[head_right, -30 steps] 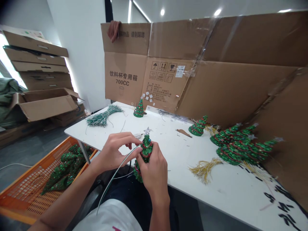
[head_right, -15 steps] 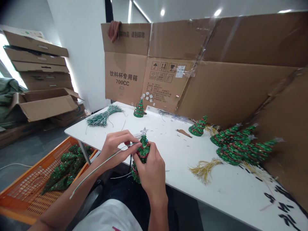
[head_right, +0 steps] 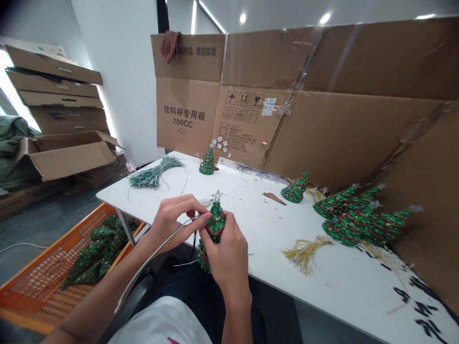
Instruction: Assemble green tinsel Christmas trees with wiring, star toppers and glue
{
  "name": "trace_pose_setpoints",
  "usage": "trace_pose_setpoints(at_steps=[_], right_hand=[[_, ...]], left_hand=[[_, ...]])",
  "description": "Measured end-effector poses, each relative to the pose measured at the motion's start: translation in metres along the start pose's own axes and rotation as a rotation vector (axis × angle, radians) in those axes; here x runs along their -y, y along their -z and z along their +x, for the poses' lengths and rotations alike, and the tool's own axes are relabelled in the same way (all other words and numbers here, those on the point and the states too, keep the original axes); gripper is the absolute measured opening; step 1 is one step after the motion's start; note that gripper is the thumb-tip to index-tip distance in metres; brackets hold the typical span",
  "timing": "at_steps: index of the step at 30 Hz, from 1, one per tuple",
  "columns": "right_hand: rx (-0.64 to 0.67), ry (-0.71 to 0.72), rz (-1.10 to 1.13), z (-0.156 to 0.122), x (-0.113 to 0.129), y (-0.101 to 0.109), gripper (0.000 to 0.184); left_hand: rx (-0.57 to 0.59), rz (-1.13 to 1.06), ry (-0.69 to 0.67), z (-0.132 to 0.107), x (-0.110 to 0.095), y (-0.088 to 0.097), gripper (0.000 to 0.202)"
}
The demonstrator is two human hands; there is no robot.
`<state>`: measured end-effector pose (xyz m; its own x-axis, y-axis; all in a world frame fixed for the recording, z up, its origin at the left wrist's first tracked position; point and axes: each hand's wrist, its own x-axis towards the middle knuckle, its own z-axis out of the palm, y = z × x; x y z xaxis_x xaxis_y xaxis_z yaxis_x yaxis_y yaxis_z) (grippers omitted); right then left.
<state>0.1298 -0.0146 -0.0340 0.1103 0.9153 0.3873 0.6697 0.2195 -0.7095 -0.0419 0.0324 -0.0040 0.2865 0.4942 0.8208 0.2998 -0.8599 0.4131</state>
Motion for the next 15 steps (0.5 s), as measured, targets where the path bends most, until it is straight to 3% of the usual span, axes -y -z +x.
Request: trace_pose_setpoints(at_steps=[6, 9, 15], right_hand=[[0.007, -0.005, 0.004, 0.0006, -0.0011, -0.0001, 0.034], [-0.016, -0.024, -0.001, 0.0023, -0.0020, 0.0015, 0.039], [-0.013, -0.026, 0.005, 0.0020, -0.0007, 0.0023, 0.037]], left_hand=[[0.009, 0.016, 0.029, -0.0001, 0.0001, 0.0010, 0.009], [-0.034, 0.015, 0.047, -0.0008, -0.0020, 0.0029, 0.023], [-0.036, 0.011, 0.020, -0.0012, -0.0001, 0.0011, 0.016]])
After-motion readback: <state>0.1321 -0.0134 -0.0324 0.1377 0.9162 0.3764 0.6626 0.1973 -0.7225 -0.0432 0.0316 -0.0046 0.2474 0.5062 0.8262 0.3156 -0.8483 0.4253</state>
